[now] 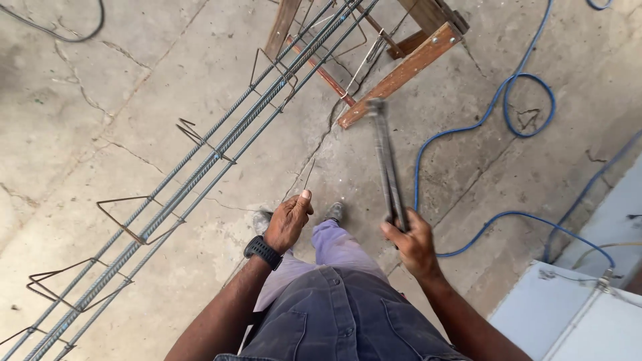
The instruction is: The person ties a rebar cage using wire and a rebar tying tool. They wrap wire around intersecting rebar bars and twist it with the tool to secure the connections. The person moves along the cage to tie multiple joints.
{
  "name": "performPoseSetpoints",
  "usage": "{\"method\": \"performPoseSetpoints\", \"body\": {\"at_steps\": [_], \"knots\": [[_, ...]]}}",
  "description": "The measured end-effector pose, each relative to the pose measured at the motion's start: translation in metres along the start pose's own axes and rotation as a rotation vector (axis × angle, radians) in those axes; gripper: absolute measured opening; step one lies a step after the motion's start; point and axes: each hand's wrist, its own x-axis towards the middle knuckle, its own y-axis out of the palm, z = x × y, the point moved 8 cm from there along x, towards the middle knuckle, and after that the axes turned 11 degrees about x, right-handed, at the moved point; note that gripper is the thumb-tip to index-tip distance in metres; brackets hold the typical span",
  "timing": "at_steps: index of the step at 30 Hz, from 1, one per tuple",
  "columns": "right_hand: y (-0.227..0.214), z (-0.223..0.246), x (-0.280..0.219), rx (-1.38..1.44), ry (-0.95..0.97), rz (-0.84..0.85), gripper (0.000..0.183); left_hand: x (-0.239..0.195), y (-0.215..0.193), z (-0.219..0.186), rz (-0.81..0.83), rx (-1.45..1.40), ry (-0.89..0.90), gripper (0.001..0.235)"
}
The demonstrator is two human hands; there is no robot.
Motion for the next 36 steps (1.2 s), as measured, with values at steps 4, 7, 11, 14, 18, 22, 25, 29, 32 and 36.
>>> {"method": "performPoseSetpoints", "body": {"at_steps": [4,7,11,14,18,22,25,29,32,36], "knots": [[-0.039,-0.004,0.005,-0.007,-0.009,-0.097,0.021,0.005,0.001,-0.031,-0.098,0.154,0.019,0.058],[-0.057,-0.010,0.032,0.179,-0.016,-0.022,0.022,0.012,0.006,-0.070,-0.176,0.296,0.017,0.046],[-0.096,-0.057,0.057,0.250,0.128,0.002,0.025,0.029,0.002,-0.159,-0.398,0.498,0.202,0.038],[-0.131,-0.064,0.059,0.217,0.172,-0.004,0.022,0.050,0.005,-0.221,-0.577,0.689,0.330,0.061],[-0.189,-0.078,0.061,0.046,0.207,-0.015,0.021,0.106,0.004,-0.292,-0.755,0.905,0.352,0.099],[-0.242,-0.079,0.057,-0.120,0.379,-0.005,0.019,0.199,-0.008,-0.293,-0.780,1.080,0.300,0.111],[-0.291,-0.107,0.055,-0.121,0.408,-0.028,0.018,0.242,-0.014,-0.289,-0.845,1.138,0.274,0.088],[-0.329,-0.126,0.054,-0.100,0.379,-0.029,0.016,0.254,-0.014,-0.287,-0.884,1.302,0.326,0.048],[-0.342,-0.137,0.059,-0.046,0.378,-0.032,0.016,0.263,-0.019,-0.285,-0.948,1.302,0.382,0.036],[-0.352,-0.159,0.086,-0.016,0.423,-0.065,0.017,0.292,-0.043,-0.280,-0.933,1.149,0.238,0.017]]}}
